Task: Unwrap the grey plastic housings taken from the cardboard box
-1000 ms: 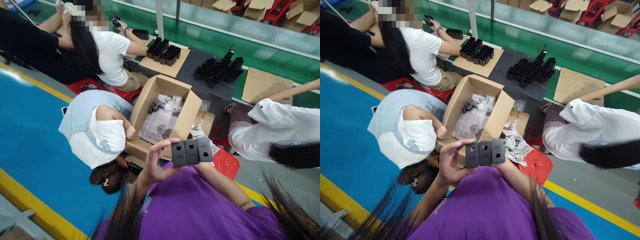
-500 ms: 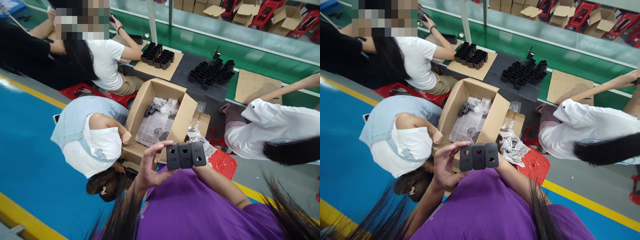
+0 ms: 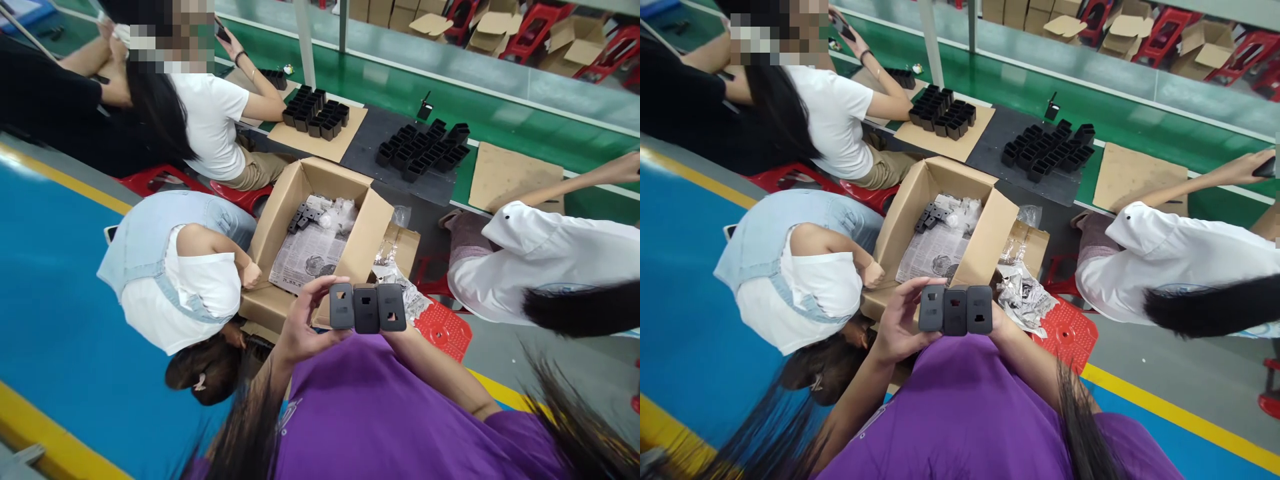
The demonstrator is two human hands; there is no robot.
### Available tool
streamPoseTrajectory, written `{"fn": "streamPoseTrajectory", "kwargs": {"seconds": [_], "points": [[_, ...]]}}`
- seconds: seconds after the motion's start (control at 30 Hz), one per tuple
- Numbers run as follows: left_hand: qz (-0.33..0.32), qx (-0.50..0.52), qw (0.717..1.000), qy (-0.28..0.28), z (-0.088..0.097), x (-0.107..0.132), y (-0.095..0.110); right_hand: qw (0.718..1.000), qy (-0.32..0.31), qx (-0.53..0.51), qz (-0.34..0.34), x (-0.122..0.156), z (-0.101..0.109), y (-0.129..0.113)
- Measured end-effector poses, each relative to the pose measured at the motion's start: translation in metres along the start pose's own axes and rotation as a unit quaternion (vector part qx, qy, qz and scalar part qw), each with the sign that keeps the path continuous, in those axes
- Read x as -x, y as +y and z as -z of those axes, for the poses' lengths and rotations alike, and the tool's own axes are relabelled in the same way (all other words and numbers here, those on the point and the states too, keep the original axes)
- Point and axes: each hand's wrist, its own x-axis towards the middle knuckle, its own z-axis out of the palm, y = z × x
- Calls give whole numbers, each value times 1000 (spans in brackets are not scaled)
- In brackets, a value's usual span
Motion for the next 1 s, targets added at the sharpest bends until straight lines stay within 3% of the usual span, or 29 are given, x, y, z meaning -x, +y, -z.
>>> {"fn": "streamPoseTrajectory", "kwargs": {"seconds": [0.13,0.2,0.3,0.43,0.67,0.83,1.0], "points": [[50,4,996,76,-5,2,-9,997,-55,25,55,-3,10,0],[74,-4,991,113,-7,3,-13,993,-44,26,108,-5,20,-1],[100,-15,985,140,-9,5,-17,991,0,14,132,-5,39,-2],[125,-8,980,152,-9,10,-21,992,24,16,119,-5,56,0],[177,-5,966,186,-14,17,-23,995,13,60,82,-23,71,8],[259,5,942,212,-20,25,-27,996,16,81,43,-44,88,23],[289,30,919,267,-29,45,-35,996,10,87,8,-52,101,37]]}}
